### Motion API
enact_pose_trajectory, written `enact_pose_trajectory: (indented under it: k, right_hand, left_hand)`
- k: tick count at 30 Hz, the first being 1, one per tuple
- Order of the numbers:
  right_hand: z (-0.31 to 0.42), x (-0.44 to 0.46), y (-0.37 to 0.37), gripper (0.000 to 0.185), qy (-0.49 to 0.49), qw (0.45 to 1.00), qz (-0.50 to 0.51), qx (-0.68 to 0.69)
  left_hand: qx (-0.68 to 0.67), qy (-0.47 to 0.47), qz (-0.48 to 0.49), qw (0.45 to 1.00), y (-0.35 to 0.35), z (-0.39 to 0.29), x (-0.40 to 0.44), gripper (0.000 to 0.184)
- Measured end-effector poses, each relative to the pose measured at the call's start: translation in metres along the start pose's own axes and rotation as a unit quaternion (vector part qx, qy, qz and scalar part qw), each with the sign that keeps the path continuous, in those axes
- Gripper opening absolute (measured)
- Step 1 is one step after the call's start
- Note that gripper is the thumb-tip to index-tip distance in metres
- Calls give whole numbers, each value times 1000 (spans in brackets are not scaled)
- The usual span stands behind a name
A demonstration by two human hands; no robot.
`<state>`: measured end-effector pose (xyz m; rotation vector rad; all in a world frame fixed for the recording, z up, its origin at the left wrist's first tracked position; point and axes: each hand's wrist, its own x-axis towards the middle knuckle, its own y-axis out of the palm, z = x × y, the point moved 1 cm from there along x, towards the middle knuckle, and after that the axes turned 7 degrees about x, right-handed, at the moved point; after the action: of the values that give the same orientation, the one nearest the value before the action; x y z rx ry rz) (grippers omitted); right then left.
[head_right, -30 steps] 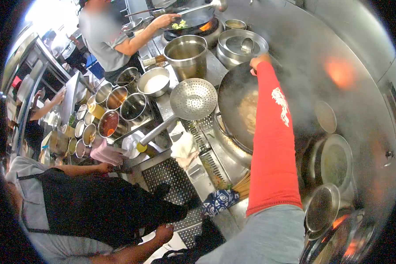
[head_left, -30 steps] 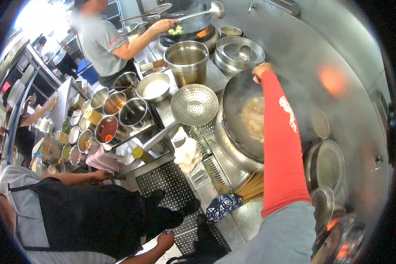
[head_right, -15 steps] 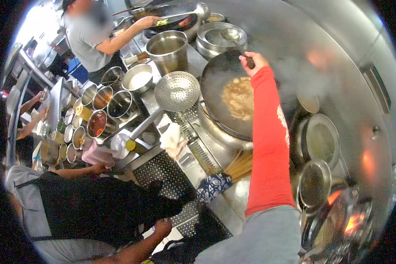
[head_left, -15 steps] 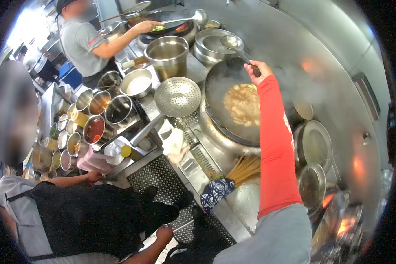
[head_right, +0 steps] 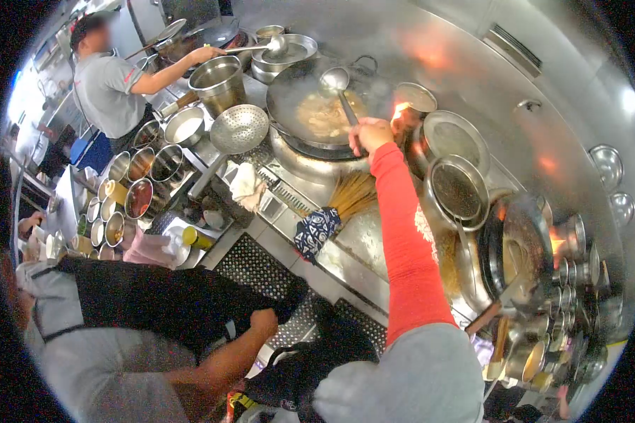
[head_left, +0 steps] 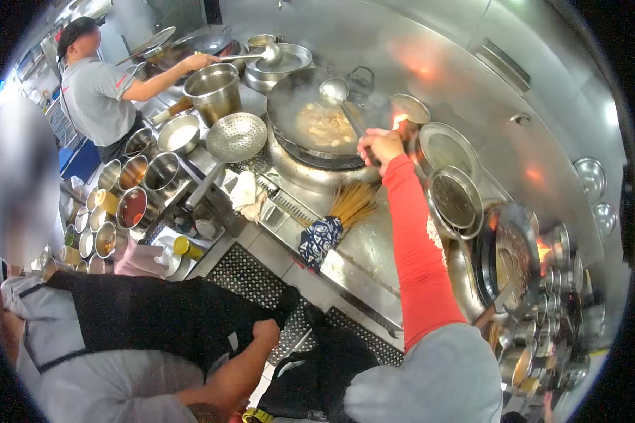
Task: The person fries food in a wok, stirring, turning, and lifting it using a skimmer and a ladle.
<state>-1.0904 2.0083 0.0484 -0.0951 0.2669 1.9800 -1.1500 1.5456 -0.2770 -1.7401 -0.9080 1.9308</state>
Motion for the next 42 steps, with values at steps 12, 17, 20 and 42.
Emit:
enact_pose_trajectory:
  k: [12,17,20,42]
  right_hand:
    - [-120,-129,-56,61,-232,884,-112,-390]
    - [-171,-213,-57,71,-207,911,-152,-323]
    - [-193,-223,-53,73,-181,885,-212,-374]
    - [-273,-193,-96,29,-165,801,57,-573]
  left_hand:
    - [-18,10,31,999,76,-15,-73,17]
    - [-144,-35,-23,989,137,-14,-93,19]
    - [-244,-76,-46,966,186,-12,-111,20]
    - [-508,-379,24,773,459,-131,-218,38]
